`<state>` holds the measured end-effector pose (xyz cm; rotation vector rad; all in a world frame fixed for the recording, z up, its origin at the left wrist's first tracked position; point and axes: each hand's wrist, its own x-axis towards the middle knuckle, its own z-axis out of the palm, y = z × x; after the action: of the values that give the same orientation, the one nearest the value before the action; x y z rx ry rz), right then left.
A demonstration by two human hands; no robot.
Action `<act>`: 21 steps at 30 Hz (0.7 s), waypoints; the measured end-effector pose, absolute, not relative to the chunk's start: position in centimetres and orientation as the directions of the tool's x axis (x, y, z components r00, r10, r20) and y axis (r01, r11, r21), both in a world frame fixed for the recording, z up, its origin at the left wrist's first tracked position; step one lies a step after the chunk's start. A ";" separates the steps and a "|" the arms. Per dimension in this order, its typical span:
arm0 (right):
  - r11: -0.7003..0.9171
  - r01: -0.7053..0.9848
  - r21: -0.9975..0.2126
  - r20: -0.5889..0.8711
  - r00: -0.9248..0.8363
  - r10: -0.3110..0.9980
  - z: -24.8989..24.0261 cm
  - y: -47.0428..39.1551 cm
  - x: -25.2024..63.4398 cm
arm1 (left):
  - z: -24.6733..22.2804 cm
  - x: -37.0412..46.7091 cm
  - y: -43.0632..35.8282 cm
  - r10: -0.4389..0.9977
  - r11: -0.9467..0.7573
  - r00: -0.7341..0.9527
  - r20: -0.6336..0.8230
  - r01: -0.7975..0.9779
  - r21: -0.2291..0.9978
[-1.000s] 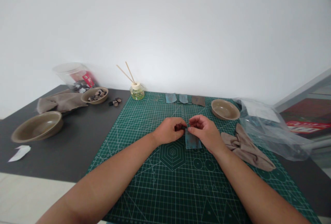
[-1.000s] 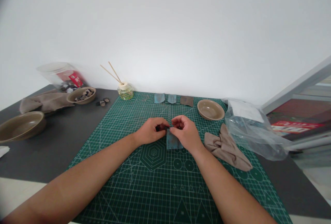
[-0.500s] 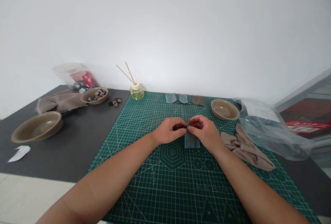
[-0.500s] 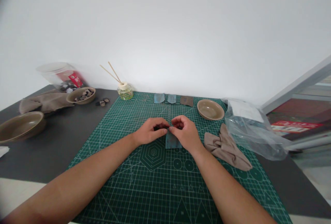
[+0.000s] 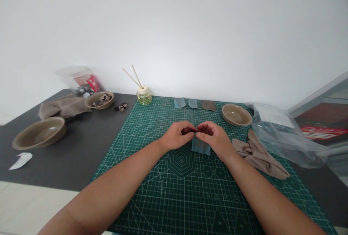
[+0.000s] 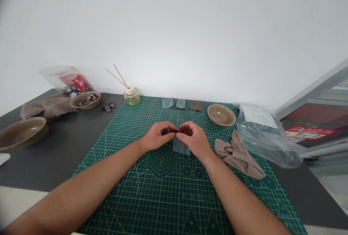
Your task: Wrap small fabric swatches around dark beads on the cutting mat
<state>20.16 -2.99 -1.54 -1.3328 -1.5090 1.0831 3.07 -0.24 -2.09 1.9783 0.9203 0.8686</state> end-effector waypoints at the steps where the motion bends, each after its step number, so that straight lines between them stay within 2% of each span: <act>1: 0.064 0.280 -0.958 0.035 -0.107 0.994 -1.5 -3.0 20.2 | -2.1 3.0 -0.2 0.828 -0.437 0.500 0.255 0.291 0.851; 10: 0.065 0.423 -0.904 0.010 -0.130 0.991 -1.1 -3.1 20.1 | -2.0 2.9 -0.3 0.850 -0.401 0.465 0.248 0.263 0.878; 21: 0.077 0.475 -0.877 0.017 -0.130 0.991 -1.1 -2.9 20.4 | -2.3 3.0 -0.1 0.850 -0.418 0.462 0.253 0.299 0.858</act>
<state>20.42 -2.95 -1.09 -1.4671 -1.6896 0.9836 2.97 -0.11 -2.33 1.9416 0.9586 0.9083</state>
